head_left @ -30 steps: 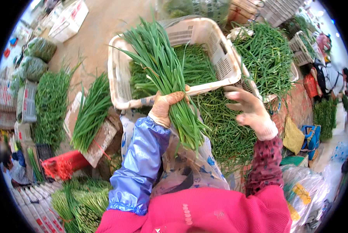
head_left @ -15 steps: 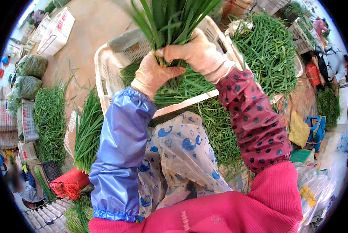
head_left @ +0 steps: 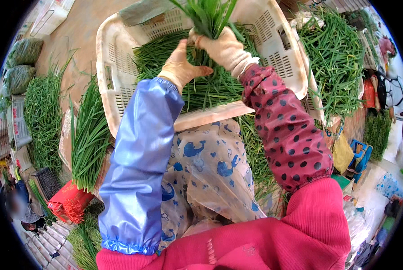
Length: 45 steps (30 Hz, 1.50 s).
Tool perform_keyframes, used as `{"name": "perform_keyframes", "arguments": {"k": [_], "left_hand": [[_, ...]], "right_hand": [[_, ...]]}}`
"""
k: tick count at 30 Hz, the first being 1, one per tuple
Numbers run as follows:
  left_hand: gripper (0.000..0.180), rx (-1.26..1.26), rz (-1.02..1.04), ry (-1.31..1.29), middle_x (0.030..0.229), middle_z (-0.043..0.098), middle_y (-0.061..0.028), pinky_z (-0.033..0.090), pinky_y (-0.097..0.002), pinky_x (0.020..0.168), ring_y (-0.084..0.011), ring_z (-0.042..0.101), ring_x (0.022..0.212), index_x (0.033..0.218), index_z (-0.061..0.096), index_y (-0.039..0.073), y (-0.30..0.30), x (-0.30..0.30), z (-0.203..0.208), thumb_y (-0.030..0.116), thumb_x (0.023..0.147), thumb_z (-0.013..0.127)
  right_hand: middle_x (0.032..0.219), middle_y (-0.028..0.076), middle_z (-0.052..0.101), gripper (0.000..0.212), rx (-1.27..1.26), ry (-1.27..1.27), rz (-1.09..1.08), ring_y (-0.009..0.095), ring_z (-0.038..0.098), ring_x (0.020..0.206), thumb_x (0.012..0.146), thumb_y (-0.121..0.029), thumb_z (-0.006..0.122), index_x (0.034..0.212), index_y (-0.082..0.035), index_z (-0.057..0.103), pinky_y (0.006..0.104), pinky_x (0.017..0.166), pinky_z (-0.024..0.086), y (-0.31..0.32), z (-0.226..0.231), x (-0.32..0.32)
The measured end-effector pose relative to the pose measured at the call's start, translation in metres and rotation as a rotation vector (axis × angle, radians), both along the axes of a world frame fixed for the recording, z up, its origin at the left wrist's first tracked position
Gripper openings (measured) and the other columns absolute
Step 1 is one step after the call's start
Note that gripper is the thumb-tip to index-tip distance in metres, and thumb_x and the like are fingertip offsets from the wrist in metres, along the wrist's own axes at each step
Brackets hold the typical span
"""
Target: The person sorts green onions from a basket, gathers them into a bunch by hand, and ties them with a red string.
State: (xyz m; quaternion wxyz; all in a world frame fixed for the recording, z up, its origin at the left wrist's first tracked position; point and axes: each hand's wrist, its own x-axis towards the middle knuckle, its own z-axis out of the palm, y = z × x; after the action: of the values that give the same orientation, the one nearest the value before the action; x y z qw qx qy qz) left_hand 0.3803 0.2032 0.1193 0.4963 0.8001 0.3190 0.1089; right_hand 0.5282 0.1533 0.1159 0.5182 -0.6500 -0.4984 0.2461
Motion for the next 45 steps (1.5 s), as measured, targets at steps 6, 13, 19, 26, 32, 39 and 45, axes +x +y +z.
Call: {"name": "perform_keyframes", "arguments": {"k": [6, 13, 19, 26, 32, 39, 45], "left_hand": [[0.095, 0.002, 0.202, 0.062, 0.132, 0.052, -0.0225, 0.039, -0.0368, 0.106, -0.0285, 0.047, 0.127, 0.14, 0.037, -0.005, -0.019, -0.082, 0.054, 0.023, 0.064, 0.089], [0.053, -0.146, 0.563, -0.24, 0.115, 0.065, -0.0079, 0.046, -0.032, 0.096, -0.0193, 0.059, 0.108, 0.118, 0.062, 0.005, -0.075, -0.118, 0.041, 0.006, 0.07, 0.083], [0.055, 0.432, 0.49, -0.173, 0.117, 0.061, -0.0132, 0.04, -0.0406, 0.102, -0.0329, 0.05, 0.118, 0.113, 0.064, 0.008, -0.11, -0.1, 0.049, 0.006, 0.06, 0.083], [0.058, 0.667, 0.517, -0.314, 0.117, 0.062, -0.01, 0.032, -0.0444, 0.108, -0.0323, 0.049, 0.121, 0.117, 0.062, 0.007, -0.156, -0.068, 0.086, 0.009, 0.064, 0.084], [0.033, 0.409, 0.502, -0.688, 0.114, 0.065, -0.0102, 0.04, -0.0399, 0.103, -0.0259, 0.056, 0.114, 0.113, 0.066, 0.003, -0.18, -0.047, 0.114, 0.01, 0.082, 0.074], [0.012, -0.657, -0.127, -0.624, 0.079, 0.067, -0.0049, 0.05, -0.0276, 0.061, -0.0149, 0.062, 0.068, 0.1, 0.067, 0.002, -0.179, -0.093, 0.116, 0.01, 0.091, 0.063], [0.011, -0.371, -0.285, 0.523, 0.071, 0.067, -0.0038, 0.045, -0.0263, 0.051, -0.0115, 0.059, 0.058, 0.094, 0.069, 0.003, -0.174, -0.128, 0.065, 0.004, 0.088, 0.06]], "right_hand": [[0.098, 0.01, 0.071, 0.033, -0.125, -0.036, 0.179, 0.021, 0.066, 0.089, 0.085, -0.022, 0.067, 0.114, -0.007, 0.066, 0.0352, 0.081, 0.05, 0.006, 0.037, 0.01], [0.099, 0.009, 0.068, 0.029, -0.393, -0.094, -0.036, 0.02, 0.062, 0.09, 0.09, -0.026, 0.062, 0.112, -0.009, 0.066, 0.0335, 0.086, 0.046, -0.029, 0.041, 0.014], [0.101, 0.011, 0.067, 0.013, 0.091, 0.186, 0.171, 0.021, 0.063, 0.094, 0.093, -0.008, 0.058, 0.104, -0.005, 0.063, 0.0304, 0.086, 0.048, -0.075, 0.097, 0.009], [0.095, 0.003, 0.066, 0.023, 0.103, 0.394, 0.007, 0.012, 0.061, 0.086, 0.086, -0.003, 0.063, 0.109, -0.003, 0.063, 0.0287, 0.079, 0.05, -0.136, 0.182, -0.024], [0.09, 0.002, 0.066, 0.019, 0.252, 0.53, 0.092, 0.011, 0.061, 0.082, 0.085, 0.002, 0.06, 0.103, 0.0, 0.063, 0.0262, 0.075, 0.049, -0.168, 0.205, -0.047], [0.082, 0.007, 0.07, 0.024, 0.228, 0.403, -0.352, 0.015, 0.061, 0.074, 0.086, -0.023, 0.067, 0.09, 0.001, 0.068, 0.0302, 0.071, 0.051, -0.204, 0.201, 0.029], [0.091, 0.004, 0.071, 0.018, 0.236, -0.075, -0.615, 0.021, 0.064, 0.087, 0.098, -0.022, 0.051, 0.103, -0.017, 0.068, 0.0342, 0.096, 0.043, -0.247, 0.223, 0.097]]}}
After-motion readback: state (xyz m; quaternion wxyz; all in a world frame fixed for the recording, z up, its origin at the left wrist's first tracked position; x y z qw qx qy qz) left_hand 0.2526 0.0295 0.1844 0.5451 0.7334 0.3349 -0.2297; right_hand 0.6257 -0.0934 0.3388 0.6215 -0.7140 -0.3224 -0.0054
